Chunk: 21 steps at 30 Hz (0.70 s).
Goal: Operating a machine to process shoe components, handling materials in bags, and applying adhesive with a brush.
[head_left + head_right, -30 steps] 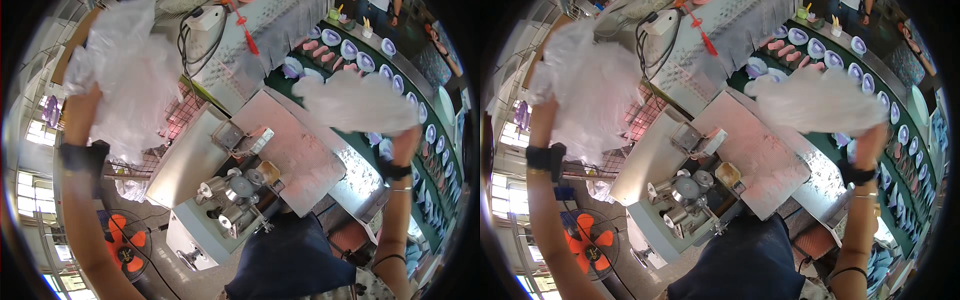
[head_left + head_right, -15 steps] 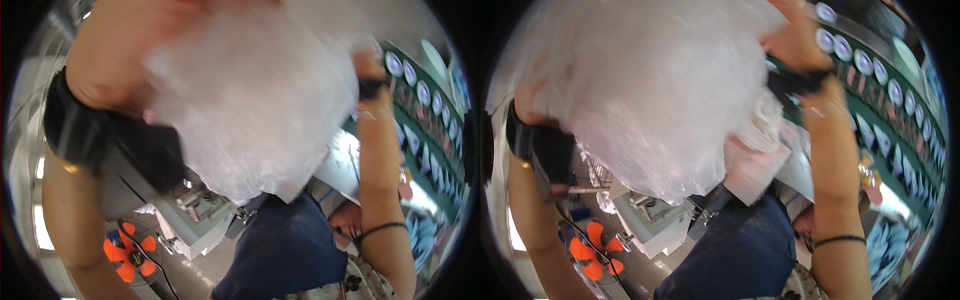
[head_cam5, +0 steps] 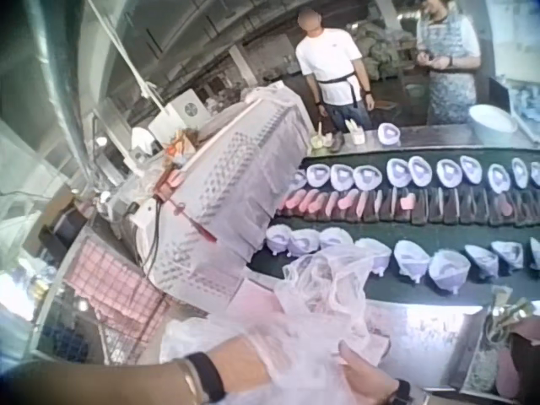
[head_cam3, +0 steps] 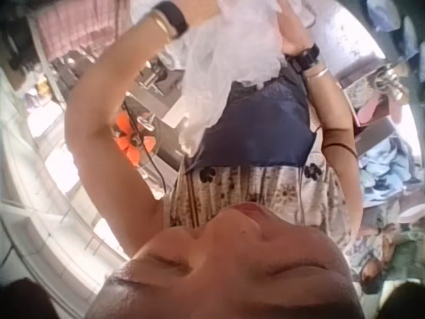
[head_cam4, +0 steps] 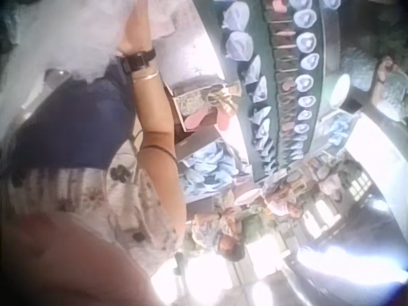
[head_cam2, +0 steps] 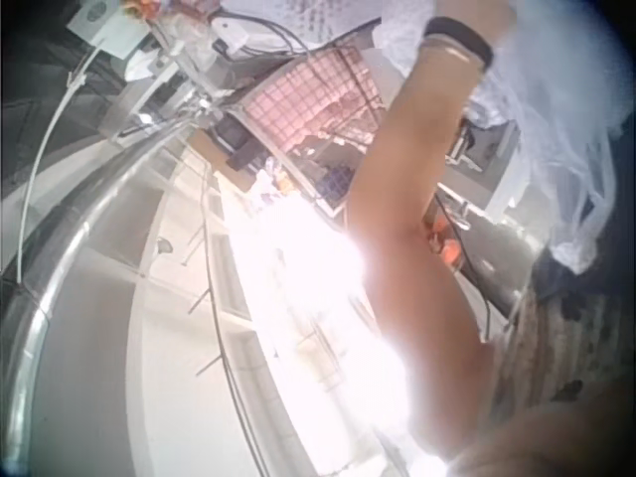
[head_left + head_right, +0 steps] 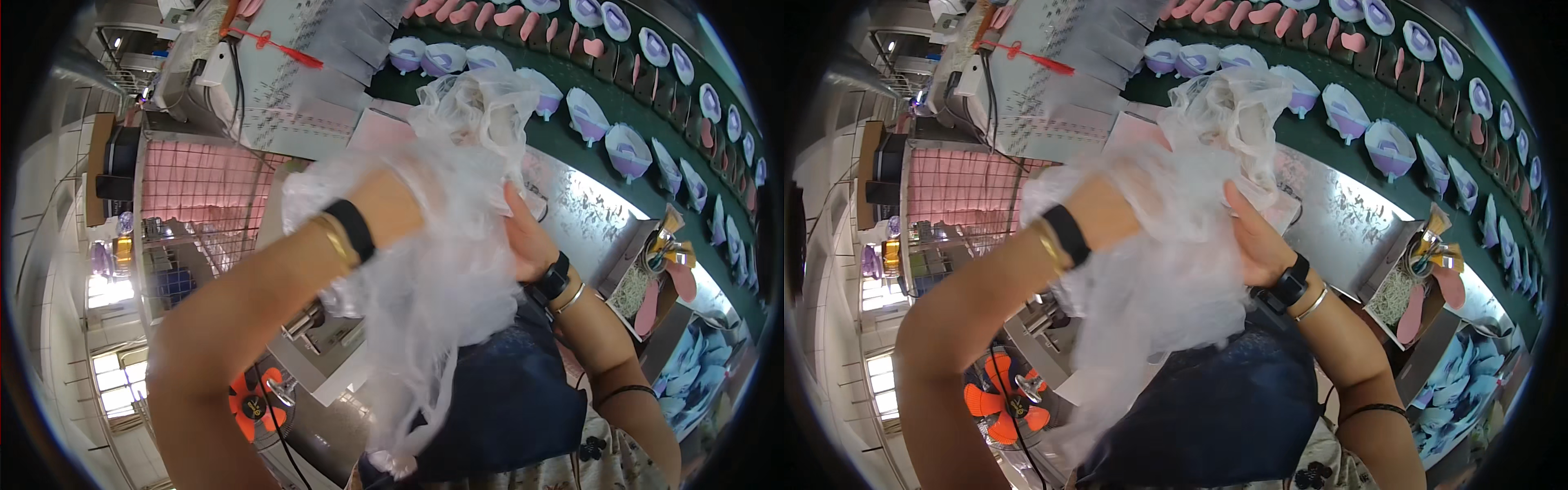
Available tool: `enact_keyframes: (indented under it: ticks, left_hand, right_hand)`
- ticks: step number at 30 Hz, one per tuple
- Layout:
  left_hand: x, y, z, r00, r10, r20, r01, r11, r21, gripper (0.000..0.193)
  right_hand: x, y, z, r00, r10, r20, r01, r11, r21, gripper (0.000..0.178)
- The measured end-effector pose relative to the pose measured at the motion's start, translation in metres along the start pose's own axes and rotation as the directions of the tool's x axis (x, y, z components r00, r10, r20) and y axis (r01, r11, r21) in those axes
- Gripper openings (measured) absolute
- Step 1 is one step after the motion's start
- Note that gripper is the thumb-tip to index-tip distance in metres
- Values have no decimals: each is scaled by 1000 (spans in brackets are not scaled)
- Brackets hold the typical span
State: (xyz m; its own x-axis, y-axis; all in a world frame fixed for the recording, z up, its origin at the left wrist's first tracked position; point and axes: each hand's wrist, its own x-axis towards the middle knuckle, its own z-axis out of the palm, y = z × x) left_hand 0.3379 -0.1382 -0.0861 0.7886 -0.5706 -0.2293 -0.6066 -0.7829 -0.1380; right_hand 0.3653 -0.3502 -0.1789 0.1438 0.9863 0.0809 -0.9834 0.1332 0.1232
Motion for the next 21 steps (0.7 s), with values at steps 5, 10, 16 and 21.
enact_keyframes:
  ticks: [5, 10, 16, 21]
  left_hand:
    - [53, 77, -9, 987, -141, -73, 127, 977, -174, 35]
    - [48, 99, -72, 849, -524, 68, 429, 609, -667, 49]
    - [59, 86, -32, 547, -813, -199, 316, 421, -851, 79]
    - [47, 129, 64, 647, -708, 283, -109, -453, -885, 77]
  right_hand:
    - [-20, -67, -77, 752, -628, -201, 182, 491, -852, 47]
    - [-27, -121, -111, 387, -916, 105, 295, 15, -955, 34]
    - [-119, -153, -192, 805, -556, 209, -13, -369, -929, 42]
    - [-64, -41, -163, 768, -635, 82, 68, -47, -997, 38]
